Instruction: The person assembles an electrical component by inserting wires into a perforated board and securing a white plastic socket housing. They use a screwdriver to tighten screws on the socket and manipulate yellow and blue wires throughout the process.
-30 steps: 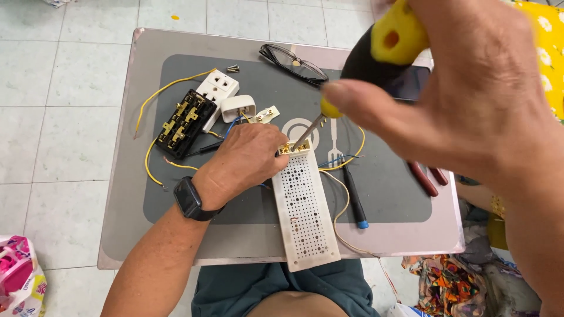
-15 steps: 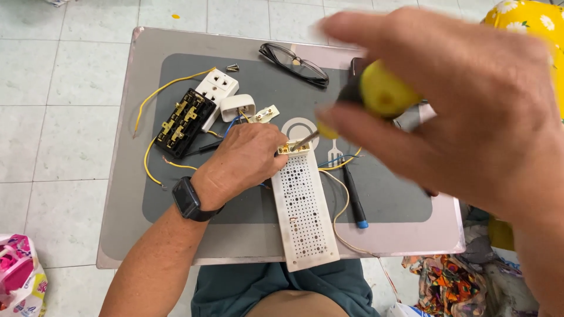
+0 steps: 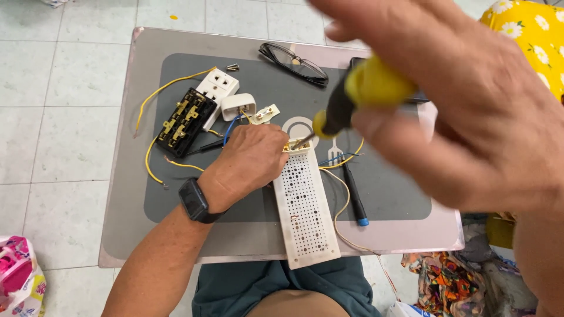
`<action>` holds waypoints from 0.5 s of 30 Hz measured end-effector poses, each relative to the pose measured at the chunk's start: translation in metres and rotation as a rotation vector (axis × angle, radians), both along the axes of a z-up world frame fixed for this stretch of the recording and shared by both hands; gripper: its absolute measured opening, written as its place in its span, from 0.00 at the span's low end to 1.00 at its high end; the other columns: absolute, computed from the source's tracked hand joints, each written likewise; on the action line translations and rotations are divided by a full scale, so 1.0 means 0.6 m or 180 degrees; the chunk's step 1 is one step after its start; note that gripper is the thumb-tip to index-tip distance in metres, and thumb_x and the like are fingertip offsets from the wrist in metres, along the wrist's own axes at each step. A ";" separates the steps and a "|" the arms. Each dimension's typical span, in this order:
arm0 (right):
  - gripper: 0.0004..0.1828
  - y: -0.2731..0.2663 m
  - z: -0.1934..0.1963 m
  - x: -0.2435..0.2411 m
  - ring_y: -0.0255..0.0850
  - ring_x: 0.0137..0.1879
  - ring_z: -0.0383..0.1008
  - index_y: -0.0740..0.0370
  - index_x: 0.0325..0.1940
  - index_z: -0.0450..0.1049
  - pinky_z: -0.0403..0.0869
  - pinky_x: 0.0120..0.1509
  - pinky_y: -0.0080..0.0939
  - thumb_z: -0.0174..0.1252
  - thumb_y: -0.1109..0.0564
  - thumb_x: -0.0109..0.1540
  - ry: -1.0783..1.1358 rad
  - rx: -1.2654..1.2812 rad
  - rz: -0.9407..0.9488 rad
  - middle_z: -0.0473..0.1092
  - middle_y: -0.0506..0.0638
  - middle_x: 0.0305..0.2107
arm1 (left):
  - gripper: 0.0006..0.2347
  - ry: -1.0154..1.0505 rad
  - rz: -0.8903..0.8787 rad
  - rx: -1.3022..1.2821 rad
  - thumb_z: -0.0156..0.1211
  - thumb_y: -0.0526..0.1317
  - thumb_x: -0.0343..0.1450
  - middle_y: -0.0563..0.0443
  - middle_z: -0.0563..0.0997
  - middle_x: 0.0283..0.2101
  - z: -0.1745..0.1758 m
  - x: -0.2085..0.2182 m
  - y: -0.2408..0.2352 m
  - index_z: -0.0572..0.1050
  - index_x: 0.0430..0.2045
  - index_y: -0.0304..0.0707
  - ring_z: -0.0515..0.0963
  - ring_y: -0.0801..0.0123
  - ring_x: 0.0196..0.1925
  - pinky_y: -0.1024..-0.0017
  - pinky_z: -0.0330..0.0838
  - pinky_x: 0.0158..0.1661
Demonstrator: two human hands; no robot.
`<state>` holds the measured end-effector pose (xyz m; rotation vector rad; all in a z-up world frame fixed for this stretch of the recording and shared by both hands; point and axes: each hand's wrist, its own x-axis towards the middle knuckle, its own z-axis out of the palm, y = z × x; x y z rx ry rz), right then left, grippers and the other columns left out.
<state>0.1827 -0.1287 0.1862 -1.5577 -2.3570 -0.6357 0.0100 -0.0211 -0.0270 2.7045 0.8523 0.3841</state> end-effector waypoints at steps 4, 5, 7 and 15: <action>0.21 0.003 -0.002 -0.009 0.48 0.41 0.76 0.64 0.59 0.78 0.65 0.40 0.48 0.69 0.43 0.78 0.0044 0.0012 0.0116 0.73 0.49 0.36 | 0.08 0.0055 -0.0005 -0.0055 0.55 0.39 0.64 0.49 0.74 0.24 0.003 -0.003 0.000 0.67 0.13 0.39 0.75 0.45 0.28 0.50 0.64 0.25; 0.20 0.001 -0.001 -0.009 0.47 0.41 0.77 0.64 0.59 0.78 0.65 0.40 0.48 0.68 0.44 0.78 0.0059 0.0020 0.0125 0.73 0.49 0.36 | 0.08 0.0062 -0.0026 -0.0153 0.53 0.38 0.63 0.49 0.75 0.24 0.008 -0.001 0.001 0.67 0.13 0.38 0.75 0.45 0.29 0.50 0.65 0.26; 0.23 0.006 0.014 -0.016 0.54 0.39 0.70 0.66 0.60 0.72 0.61 0.40 0.53 0.63 0.43 0.74 0.0274 -0.0253 -0.0009 0.69 0.55 0.36 | 0.07 0.0027 -0.0031 -0.0316 0.54 0.40 0.64 0.49 0.76 0.27 0.013 -0.004 0.003 0.71 0.17 0.39 0.75 0.45 0.32 0.50 0.65 0.30; 0.29 0.002 0.008 -0.006 0.48 0.48 0.75 0.73 0.68 0.67 0.69 0.55 0.47 0.71 0.62 0.67 0.0934 -0.0526 0.0526 0.75 0.55 0.45 | 0.04 0.0134 -0.0121 -0.0862 0.55 0.42 0.67 0.51 0.74 0.26 0.042 0.001 -0.001 0.72 0.25 0.45 0.75 0.49 0.31 0.53 0.64 0.30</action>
